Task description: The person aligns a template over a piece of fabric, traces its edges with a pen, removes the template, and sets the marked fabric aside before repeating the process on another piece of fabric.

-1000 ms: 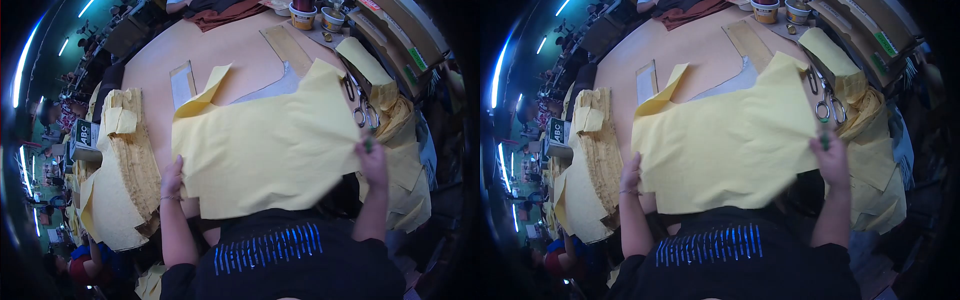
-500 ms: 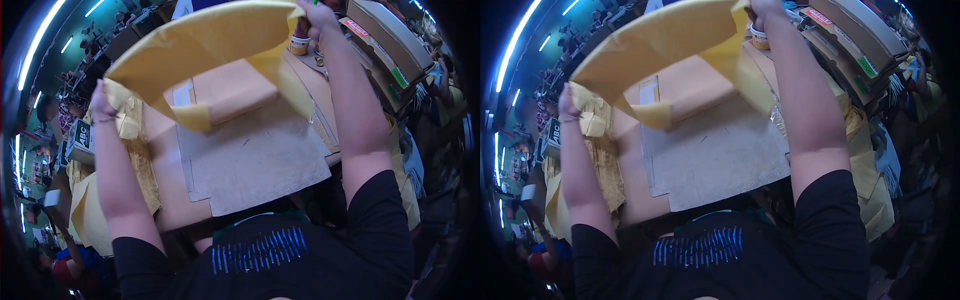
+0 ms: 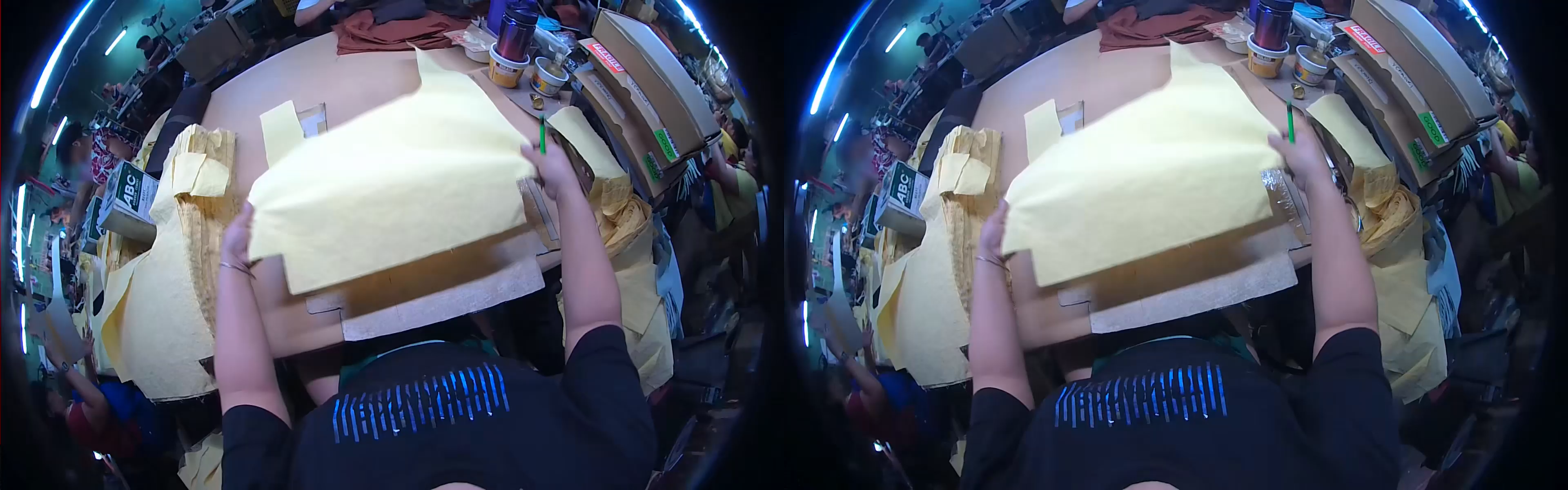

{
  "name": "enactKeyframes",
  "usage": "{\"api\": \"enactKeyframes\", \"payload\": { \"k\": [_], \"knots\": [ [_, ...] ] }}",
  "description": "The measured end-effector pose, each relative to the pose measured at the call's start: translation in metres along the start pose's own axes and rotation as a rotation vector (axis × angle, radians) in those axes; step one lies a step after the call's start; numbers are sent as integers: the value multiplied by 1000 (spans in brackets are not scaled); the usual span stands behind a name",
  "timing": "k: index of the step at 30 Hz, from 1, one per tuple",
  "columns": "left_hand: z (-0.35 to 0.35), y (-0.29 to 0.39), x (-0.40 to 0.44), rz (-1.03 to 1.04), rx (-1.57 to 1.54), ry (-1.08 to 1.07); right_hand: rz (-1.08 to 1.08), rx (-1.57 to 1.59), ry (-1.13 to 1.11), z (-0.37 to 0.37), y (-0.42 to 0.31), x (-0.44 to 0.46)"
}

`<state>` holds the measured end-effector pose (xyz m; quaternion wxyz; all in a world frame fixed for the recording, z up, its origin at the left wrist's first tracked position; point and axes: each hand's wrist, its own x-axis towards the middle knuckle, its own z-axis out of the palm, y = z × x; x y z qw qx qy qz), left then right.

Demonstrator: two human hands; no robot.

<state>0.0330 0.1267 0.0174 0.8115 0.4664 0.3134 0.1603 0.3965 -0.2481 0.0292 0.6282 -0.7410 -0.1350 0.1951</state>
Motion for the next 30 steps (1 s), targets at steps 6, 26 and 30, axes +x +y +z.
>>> {"api": "enactKeyframes", "payload": {
  "k": [6,26,30],
  "knots": [
    [31,-57,-42,-196,-360,-93,-30,-462,60,-24,58,-16],
    [27,-90,-72,166,609,376,-133,-842,85,-18,45,-70],
    [16,-81,-83,122,1018,416,-77,-956,46,-19,38,-75]
  ]
}}
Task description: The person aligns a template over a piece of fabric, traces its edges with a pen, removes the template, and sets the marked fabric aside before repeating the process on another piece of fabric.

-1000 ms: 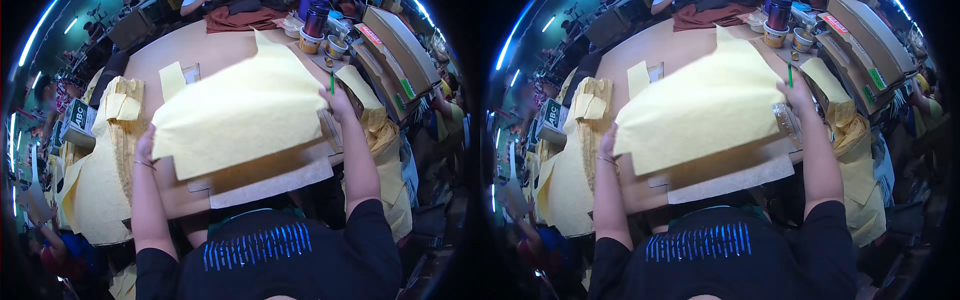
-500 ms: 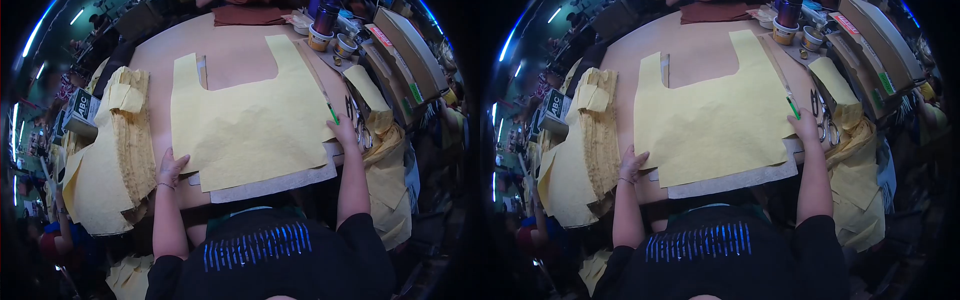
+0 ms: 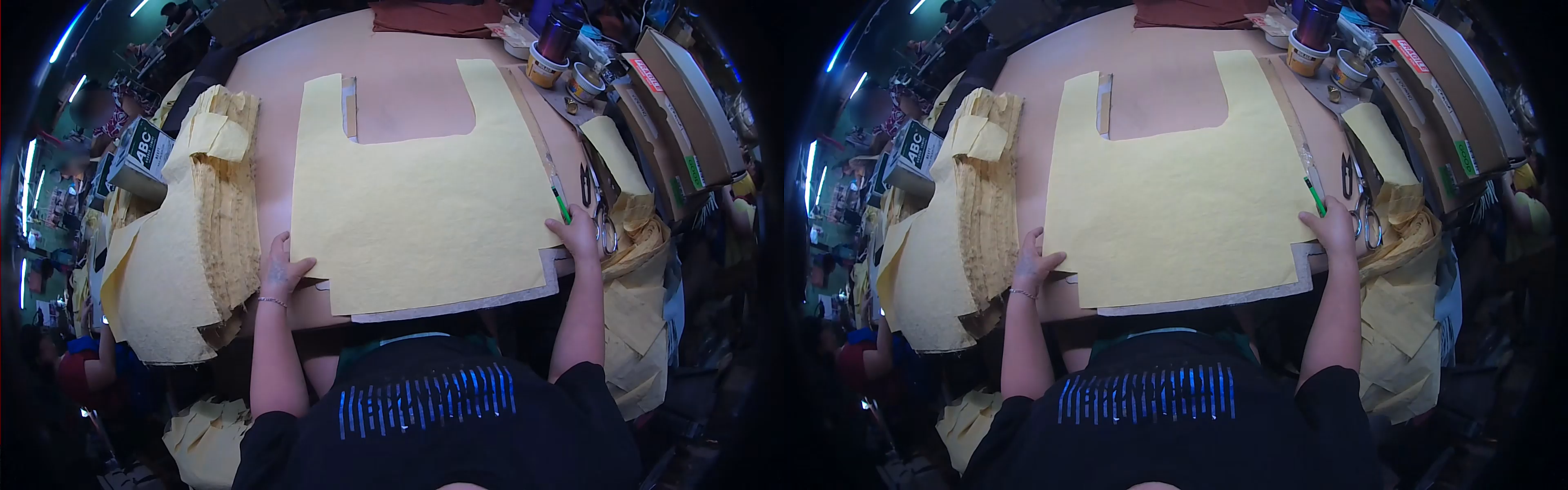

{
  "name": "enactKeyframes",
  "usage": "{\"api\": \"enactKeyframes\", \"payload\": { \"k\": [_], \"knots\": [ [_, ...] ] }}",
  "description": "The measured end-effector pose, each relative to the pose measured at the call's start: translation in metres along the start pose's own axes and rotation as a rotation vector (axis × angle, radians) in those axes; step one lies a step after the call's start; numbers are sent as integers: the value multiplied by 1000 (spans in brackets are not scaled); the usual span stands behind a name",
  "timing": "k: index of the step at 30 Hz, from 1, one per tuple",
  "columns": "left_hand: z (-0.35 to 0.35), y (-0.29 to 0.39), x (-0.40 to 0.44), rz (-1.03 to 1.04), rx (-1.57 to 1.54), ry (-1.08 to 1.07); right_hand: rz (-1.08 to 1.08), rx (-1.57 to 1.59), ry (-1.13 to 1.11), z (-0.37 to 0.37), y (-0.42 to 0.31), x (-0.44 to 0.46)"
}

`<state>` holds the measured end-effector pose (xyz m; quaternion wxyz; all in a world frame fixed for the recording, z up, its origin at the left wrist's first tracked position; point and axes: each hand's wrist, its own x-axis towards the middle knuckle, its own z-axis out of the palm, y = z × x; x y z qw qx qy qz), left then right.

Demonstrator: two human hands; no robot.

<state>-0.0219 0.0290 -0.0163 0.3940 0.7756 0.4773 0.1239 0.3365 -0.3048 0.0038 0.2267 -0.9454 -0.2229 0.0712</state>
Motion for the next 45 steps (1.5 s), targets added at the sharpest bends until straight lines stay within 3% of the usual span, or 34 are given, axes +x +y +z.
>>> {"api": "enactKeyframes", "payload": {
  "k": [3,7,9,12,13,16,20,23,30,35,37,41,45],
  "knots": [
    [-18,28,-18,-186,-10,-98,-8,-36,135,2,3,5],
    [-14,-2,-7,97,325,176,-61,-163,401,14,11,19],
    [-4,4,-2,337,483,349,-33,-157,343,18,9,26],
    [26,31,-6,445,515,281,50,-93,248,16,1,34],
    [32,40,-8,395,553,223,85,-59,215,14,1,38],
    [42,53,-7,289,622,101,133,167,-82,16,14,53],
    [37,40,-1,203,614,52,194,893,-337,13,3,42],
    [33,29,3,195,662,34,159,1194,-356,8,-16,32],
    [30,23,3,211,616,64,-101,1177,-158,-29,-37,12],
    [31,26,1,204,658,48,-116,965,61,-95,-37,-6],
    [31,29,-2,200,708,37,-178,895,272,-121,-25,-10],
    [32,33,-3,175,725,25,-297,800,489,-168,6,-9],
    [32,34,-1,160,744,14,-427,733,753,-172,0,-14]
  ]
}}
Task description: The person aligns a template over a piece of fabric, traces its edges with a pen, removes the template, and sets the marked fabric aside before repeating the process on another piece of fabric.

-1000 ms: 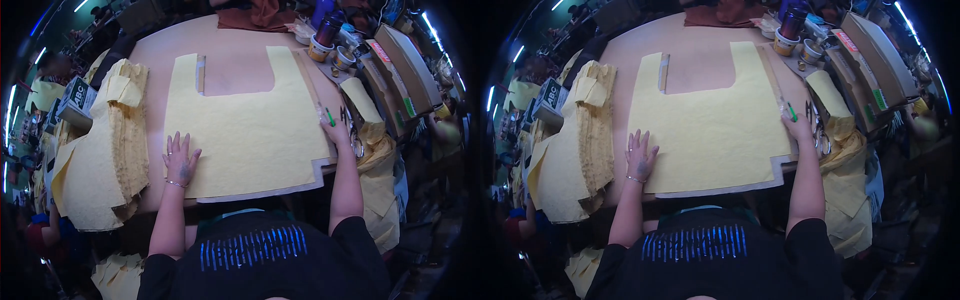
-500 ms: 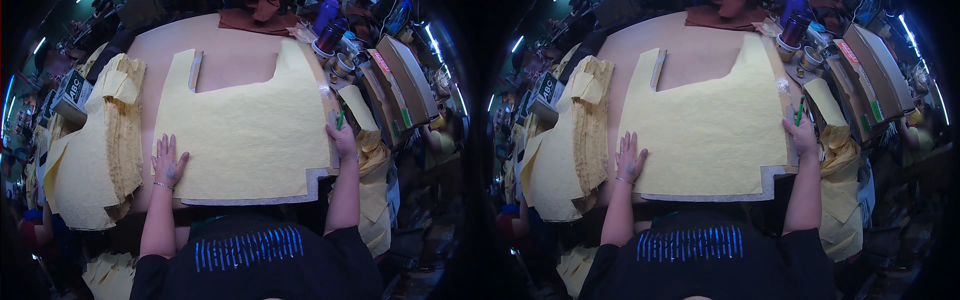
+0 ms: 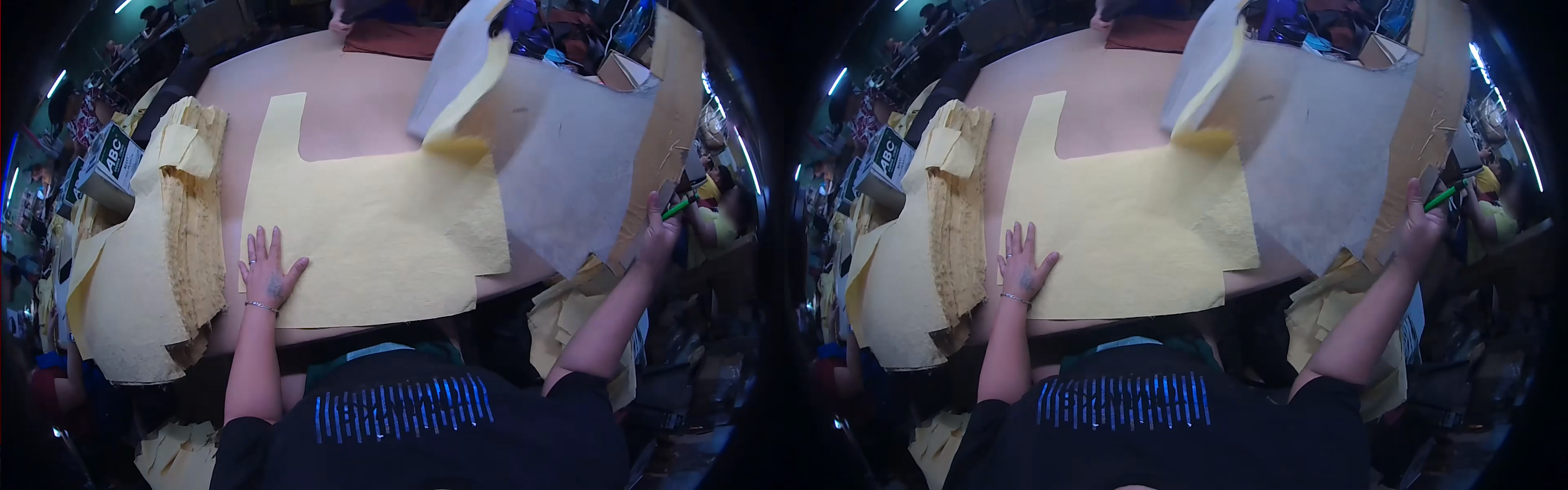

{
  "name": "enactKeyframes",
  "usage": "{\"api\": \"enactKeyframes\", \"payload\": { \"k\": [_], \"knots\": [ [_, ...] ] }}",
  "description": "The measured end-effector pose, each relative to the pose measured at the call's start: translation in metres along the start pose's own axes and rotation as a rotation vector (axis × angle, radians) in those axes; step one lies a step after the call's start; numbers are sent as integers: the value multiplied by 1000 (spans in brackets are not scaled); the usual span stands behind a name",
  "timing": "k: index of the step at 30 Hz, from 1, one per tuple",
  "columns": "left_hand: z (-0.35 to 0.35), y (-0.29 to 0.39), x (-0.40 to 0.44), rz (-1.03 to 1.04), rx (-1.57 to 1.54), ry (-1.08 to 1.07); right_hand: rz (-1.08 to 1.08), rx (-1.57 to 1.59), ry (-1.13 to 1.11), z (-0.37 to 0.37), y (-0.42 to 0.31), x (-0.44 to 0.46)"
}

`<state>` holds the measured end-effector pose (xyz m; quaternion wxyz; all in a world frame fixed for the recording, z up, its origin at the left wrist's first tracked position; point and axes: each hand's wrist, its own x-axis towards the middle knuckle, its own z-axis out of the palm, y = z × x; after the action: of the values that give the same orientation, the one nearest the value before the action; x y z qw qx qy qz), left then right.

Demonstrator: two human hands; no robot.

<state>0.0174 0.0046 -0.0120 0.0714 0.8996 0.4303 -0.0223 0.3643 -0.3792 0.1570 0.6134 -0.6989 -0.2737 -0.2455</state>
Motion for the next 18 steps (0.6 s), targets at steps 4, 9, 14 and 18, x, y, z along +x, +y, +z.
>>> {"api": "enactKeyframes", "payload": {
  "k": [4,9,14,18],
  "knots": [
    [-4,5,0,-17,-14,-15,-86,-21,165,28,8,-25],
    [-13,53,0,221,11,26,-205,-121,250,49,19,-62],
    [-15,115,43,463,-93,187,-217,-79,240,40,26,-85],
    [-23,159,90,550,1,238,-189,-24,216,30,17,-89]
  ]
}}
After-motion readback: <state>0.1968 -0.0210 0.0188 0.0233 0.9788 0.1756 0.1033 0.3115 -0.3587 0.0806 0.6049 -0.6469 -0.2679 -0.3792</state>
